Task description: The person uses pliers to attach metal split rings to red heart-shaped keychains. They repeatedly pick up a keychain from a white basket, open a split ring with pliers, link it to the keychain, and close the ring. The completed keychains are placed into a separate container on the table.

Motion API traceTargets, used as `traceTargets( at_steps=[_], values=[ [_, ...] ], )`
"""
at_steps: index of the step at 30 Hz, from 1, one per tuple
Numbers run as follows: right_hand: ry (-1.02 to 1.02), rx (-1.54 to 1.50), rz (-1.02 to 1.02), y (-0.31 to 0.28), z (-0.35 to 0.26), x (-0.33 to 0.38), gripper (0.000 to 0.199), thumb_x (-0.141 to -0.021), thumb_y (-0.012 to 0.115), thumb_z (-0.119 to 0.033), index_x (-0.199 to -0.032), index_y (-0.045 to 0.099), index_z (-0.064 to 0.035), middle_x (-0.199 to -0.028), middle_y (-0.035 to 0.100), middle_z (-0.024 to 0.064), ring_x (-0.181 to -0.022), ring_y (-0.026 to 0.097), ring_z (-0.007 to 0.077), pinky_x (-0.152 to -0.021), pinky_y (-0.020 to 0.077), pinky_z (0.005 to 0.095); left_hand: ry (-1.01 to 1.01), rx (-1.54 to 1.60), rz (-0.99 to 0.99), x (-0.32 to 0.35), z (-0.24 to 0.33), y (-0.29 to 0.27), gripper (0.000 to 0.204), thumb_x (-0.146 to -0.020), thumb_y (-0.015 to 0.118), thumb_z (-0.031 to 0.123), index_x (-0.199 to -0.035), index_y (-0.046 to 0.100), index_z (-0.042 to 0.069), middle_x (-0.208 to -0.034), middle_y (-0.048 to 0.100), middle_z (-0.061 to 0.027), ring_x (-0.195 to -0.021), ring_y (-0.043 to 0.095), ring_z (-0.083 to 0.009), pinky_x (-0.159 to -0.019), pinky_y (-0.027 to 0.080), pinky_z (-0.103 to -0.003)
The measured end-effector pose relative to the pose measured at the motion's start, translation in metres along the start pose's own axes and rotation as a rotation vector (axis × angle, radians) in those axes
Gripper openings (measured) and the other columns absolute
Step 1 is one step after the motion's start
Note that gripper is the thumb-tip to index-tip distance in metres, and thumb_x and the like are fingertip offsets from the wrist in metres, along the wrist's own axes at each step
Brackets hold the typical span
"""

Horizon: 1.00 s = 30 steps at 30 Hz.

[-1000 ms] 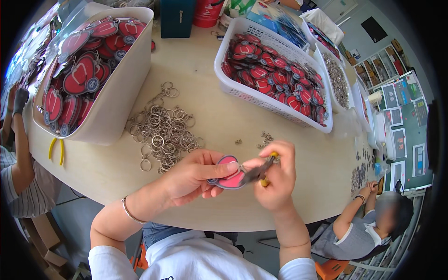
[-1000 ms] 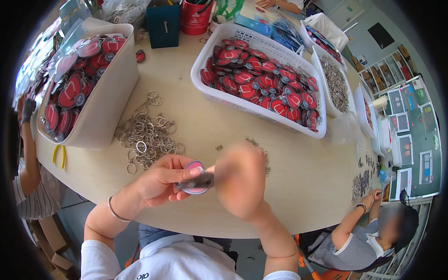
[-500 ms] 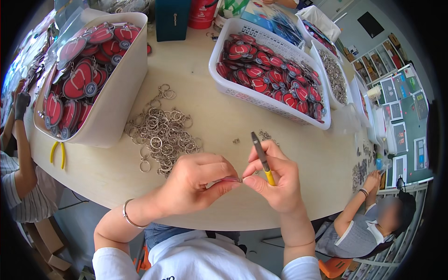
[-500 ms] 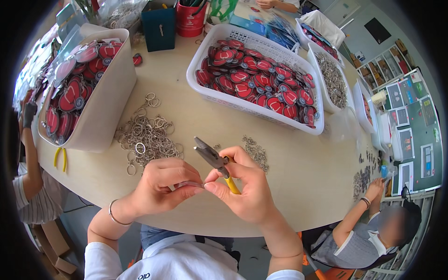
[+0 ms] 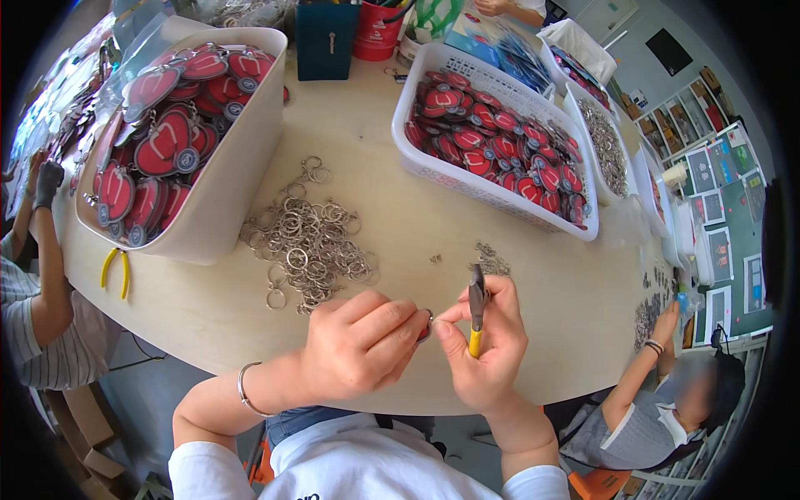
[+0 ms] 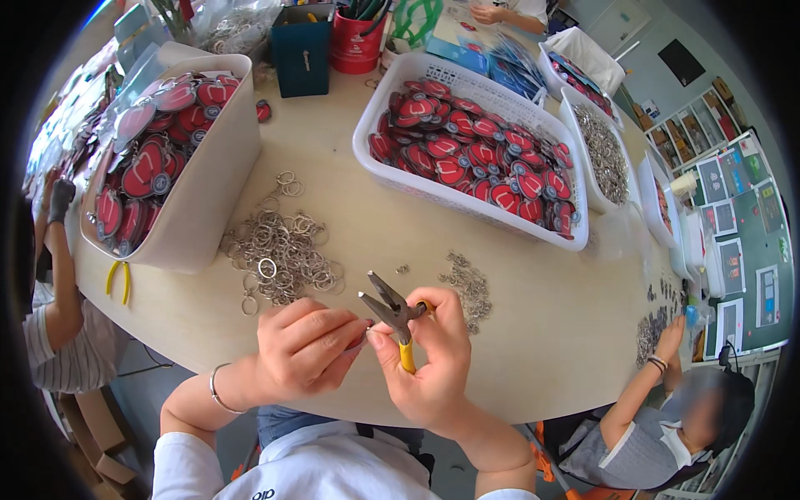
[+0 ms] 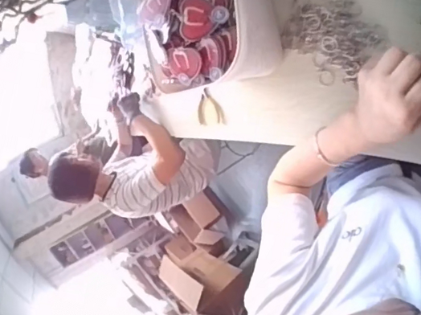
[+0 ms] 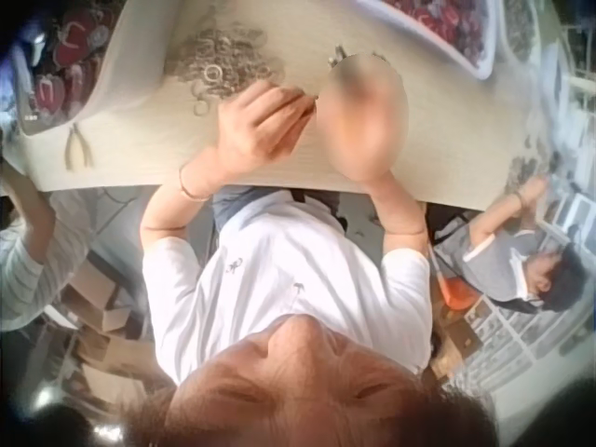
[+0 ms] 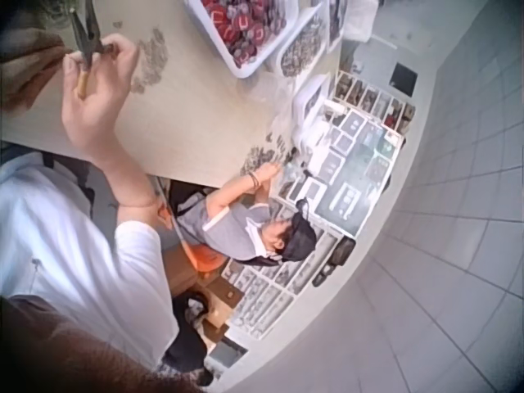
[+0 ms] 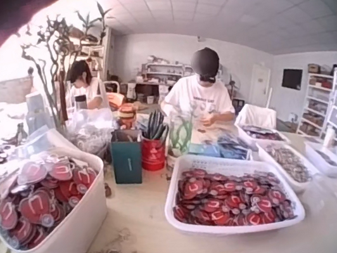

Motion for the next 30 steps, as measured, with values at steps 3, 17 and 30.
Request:
traceTargets(
  at_steps=[3, 17, 30],
  values=[
    [0.086, -0.102, -0.104, 0.013, 0.008, -0.001, 0.010, -0.079, 0.070, -0.003, -0.081, 0.062, 0.0000, -0.096, 0.050, 0.0091, -0.081, 0.054, 0.0197, -0.071, 0.0450, 0.0288, -0.018, 0.014, -0.018, 0.012, -0.005, -0.004, 0.030, -0.056, 0.073, 0.002, -0.085, 0.068, 0.002, -0.080, 0.062, -0.0038, -0.055, 0.052, -0.0145, -0.041, 0.040, -0.026],
    [-0.286, 0.453, -0.315, 0.103, 0.053, -0.081, 0.016, -0.070, 0.075, -0.006, -0.081, 0.064, -0.0006, -0.097, 0.054, 0.0106, -0.096, 0.052, 0.0294, -0.086, 0.0394, 0.0405, -0.143, 0.080, 0.019, 0.027, -0.031, -0.010, 0.025, -0.060, 0.073, 0.001, -0.084, 0.066, 0.003, -0.079, 0.062, -0.0034, -0.061, 0.057, -0.0172, -0.046, 0.045, -0.028],
    [0.318, -0.232, -0.451, 0.041, 0.040, -0.063, 0.012, -0.083, 0.068, -0.008, -0.083, 0.061, 0.0014, -0.094, 0.052, 0.0032, -0.088, 0.052, 0.0125, -0.080, 0.0416, 0.0274, -0.566, 0.514, 0.103, 0.041, -0.050, -0.001, 0.014, -0.072, 0.071, -0.004, -0.085, 0.066, -0.001, -0.098, 0.069, -0.0131, -0.070, 0.067, -0.0238, -0.054, 0.053, -0.029]
  ],
)
Point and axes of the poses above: each hand's wrist, its own x-axis away from the middle knuckle, its own y-axis out of the palm, z = x × y, the point moved 6 cm from there along -x, towards the middle knuckle
